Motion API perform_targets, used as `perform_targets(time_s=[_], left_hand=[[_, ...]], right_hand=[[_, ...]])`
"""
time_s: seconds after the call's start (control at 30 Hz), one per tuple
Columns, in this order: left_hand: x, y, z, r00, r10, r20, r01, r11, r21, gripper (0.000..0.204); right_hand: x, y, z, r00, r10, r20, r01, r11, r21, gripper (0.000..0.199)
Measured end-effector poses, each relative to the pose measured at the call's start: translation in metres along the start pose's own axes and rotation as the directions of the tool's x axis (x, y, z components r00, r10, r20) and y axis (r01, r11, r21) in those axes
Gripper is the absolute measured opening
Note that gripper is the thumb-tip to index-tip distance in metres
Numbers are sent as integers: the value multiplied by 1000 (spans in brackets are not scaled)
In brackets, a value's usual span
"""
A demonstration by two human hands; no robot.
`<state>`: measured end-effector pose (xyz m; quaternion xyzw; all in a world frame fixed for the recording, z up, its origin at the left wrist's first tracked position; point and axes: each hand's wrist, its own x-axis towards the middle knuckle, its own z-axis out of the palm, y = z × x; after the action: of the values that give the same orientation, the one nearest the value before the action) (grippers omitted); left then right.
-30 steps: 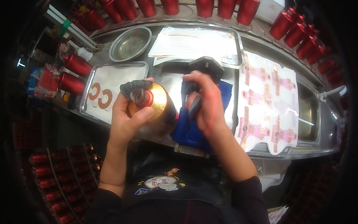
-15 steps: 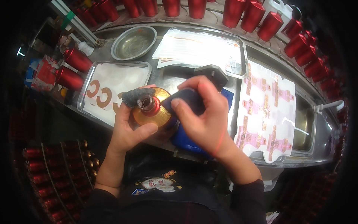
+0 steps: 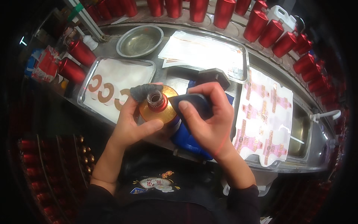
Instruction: The person cleans the neck of a red bottle with a cloth, then applies a gold sticker to the base and a red label to the body. The person smooths the label and places the finished bottle on a nearby shelf.
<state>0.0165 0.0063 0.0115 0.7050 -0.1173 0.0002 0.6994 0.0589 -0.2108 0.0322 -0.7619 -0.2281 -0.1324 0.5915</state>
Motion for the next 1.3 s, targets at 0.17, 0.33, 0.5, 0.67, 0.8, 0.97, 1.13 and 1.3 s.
perform_targets(time_s=[0.17, 0.33, 0.5, 0.67, 0.8, 0.97, 1.13, 1.3], left_hand=[[2, -4, -7, 996, 85, 28, -88, 984, 153, 78], [-1, -8, 4, 986, 157, -49, -144, 969, 198, 75], [-2, -7, 13, 952, 281, -121, -234, 924, 301, 70], [-2, -7, 14, 944, 289, -158, -223, 914, 338, 68], [-1, -13, 19, 900, 388, -199, -297, 880, 372, 69], [-2, -18, 28, 859, 448, -246, -307, 838, 452, 69], [-3, -19, 36, 820, 485, -303, -269, 795, 544, 68], [-4, -25, 42, 791, 495, -360, -231, 786, 574, 68]], right_hand=[[-4, -7, 1, 979, -181, -89, 159, 963, -217, 23], [-28, -23, 6, 860, -474, 191, 510, 807, -296, 26], [-18, -24, 4, 794, -530, 298, 581, 806, -114, 26], [4, -22, -1, 827, -476, 298, 536, 828, -164, 22], [-5, -26, 4, 794, -494, 353, 546, 836, -56, 25], [-15, -30, 10, 897, -393, 202, 436, 864, -253, 30], [-11, -31, 10, 850, -502, 159, 526, 822, -218, 30], [-12, -32, 14, 831, -507, 230, 538, 837, -98, 33]])
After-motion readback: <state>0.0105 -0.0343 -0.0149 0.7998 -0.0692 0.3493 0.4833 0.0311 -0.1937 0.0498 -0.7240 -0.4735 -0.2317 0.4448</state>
